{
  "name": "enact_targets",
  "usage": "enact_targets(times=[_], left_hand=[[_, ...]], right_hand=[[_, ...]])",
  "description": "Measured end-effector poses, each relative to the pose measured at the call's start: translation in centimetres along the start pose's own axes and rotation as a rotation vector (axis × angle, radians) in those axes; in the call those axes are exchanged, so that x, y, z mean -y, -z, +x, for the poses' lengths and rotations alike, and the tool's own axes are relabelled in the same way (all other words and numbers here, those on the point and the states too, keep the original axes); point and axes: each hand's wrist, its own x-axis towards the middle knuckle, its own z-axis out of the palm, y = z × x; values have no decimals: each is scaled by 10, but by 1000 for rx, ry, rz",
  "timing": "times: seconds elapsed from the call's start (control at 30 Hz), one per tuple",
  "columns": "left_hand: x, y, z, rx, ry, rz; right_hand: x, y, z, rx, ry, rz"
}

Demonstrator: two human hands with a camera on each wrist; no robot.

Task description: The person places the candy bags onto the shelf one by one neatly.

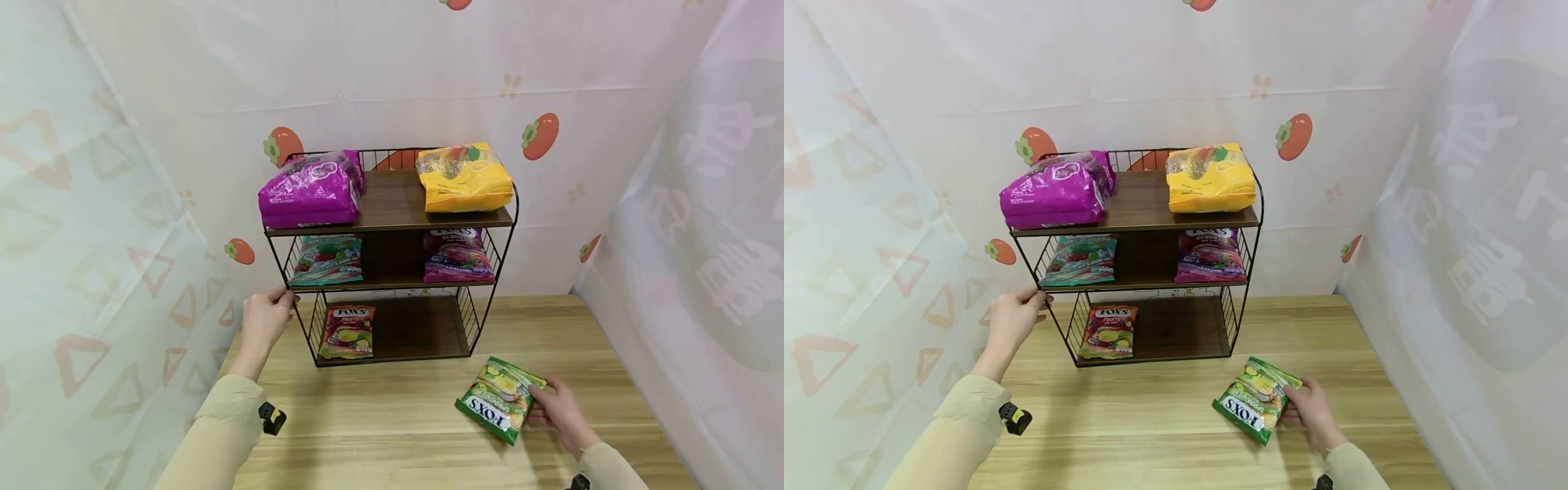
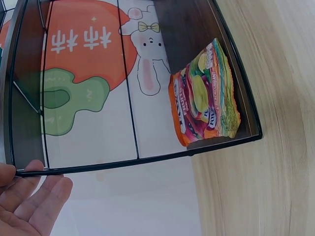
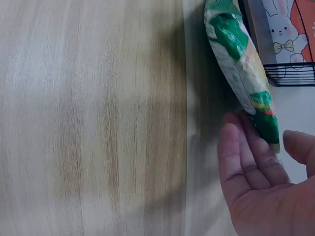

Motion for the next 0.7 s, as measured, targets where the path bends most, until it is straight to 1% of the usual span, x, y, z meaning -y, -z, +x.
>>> enact_targets(times=[0.27,0.37,0.53,0.7], left_hand=[[0,0,0,-3,-4,10],[0,0,0,-2,-5,10],[0,0,0,1,-4,11],[0,0,0,0,-5,16]], right_hand=[[-4,0,2,-47,-36,-131],[-4,0,1,-54,-48,-161],[-5,0,-1,-33,-47,-203],[-5,0,-4,-9,-65,-266]])
